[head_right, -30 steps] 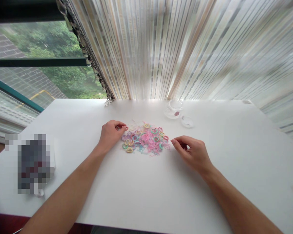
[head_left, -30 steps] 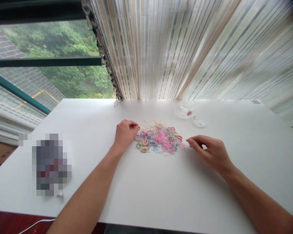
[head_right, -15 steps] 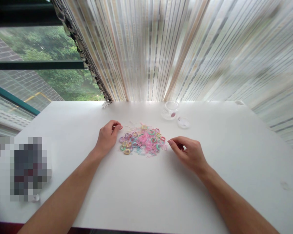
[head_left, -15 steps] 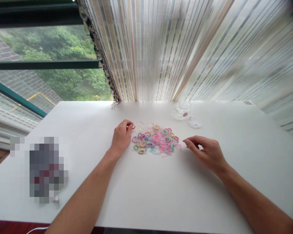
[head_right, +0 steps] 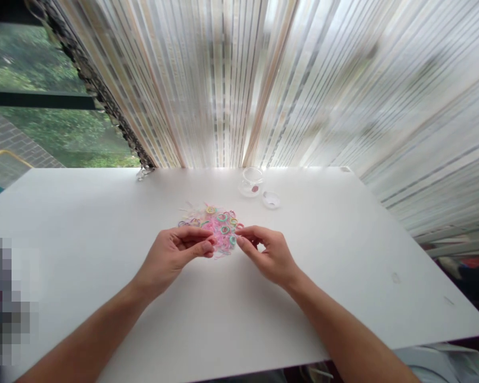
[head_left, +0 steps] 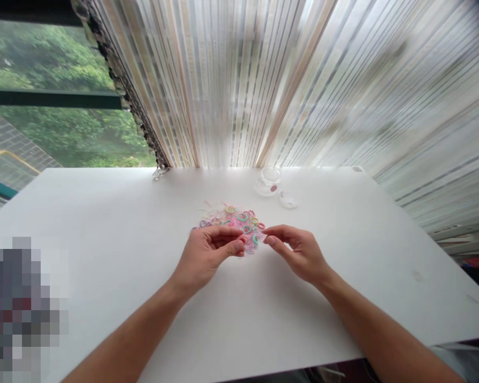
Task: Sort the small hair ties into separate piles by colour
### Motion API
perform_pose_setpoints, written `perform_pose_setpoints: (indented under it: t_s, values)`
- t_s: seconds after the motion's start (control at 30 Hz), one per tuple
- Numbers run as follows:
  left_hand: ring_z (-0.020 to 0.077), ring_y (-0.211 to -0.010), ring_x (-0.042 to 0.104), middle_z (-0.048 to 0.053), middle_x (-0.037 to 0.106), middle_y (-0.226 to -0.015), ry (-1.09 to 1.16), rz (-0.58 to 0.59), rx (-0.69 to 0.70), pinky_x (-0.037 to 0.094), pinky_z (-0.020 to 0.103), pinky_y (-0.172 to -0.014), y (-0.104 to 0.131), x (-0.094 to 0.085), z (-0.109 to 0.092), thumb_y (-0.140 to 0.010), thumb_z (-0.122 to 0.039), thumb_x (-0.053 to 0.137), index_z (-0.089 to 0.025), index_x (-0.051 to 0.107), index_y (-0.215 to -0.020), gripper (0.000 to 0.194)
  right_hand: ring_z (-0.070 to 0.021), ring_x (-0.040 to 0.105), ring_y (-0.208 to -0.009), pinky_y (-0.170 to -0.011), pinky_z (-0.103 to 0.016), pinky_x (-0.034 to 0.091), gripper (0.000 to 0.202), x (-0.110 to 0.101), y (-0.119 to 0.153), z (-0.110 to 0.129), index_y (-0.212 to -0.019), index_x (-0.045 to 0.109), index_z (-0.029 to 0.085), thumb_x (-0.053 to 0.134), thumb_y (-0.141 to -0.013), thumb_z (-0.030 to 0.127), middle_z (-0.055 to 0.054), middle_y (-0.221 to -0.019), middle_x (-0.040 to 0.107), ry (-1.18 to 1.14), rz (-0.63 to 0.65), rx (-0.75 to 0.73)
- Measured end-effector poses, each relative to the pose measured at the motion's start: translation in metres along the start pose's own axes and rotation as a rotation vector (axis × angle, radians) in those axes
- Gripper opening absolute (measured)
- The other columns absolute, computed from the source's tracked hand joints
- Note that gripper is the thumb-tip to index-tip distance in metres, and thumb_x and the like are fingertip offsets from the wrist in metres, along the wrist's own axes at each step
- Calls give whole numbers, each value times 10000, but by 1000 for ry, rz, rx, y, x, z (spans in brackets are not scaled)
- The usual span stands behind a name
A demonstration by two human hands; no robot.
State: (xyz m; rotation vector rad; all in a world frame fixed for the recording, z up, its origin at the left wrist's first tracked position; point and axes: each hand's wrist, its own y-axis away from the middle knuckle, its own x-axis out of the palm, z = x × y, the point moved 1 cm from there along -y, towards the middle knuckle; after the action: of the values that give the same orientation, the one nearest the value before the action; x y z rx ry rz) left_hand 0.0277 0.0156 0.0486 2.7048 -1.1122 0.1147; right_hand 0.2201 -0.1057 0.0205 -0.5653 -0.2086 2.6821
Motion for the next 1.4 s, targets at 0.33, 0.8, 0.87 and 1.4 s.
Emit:
perform_pose_setpoints:
  t_s: [0.33,0.8,0.87,1.4]
  values:
    - [189,-803,750,81,792,-870,84,98,-147,644,337,-810,5,12,8,-718,-340,866,-134,788,-890,279,-171,724,-784,-731,-287,586,175,19,10,11,-1006,759,202,773,-861,298,-52,-881,779,-395,124,101]
    - [201,-791,752,85,793,-889,40,153,-132,639,370,-821,4,12,11,-738,-359,846,-152,792,-930,288,-118,613,-594,-558,-243,517,254,18,4,15,-810,738,176,859,-749,390,-22,-701,709,-481,102,246]
    - [196,-782,750,83,792,-882,31,157,-135,638,361,-808,5,12,11,-746,-362,839,-155,792,-934,284,-122,625,-597,-549,-245,525,268,19,4,14,-852,738,175,861,-747,388,-29,-716,718,-494,91,260]
    - [184,-730,736,74,784,-837,14,103,-142,635,331,-741,4,11,9,-740,-377,843,-150,783,-931,302,-138,666,-572,-537,-271,584,264,18,8,11,-960,797,191,867,-748,332,-37,-716,756,-483,89,235]
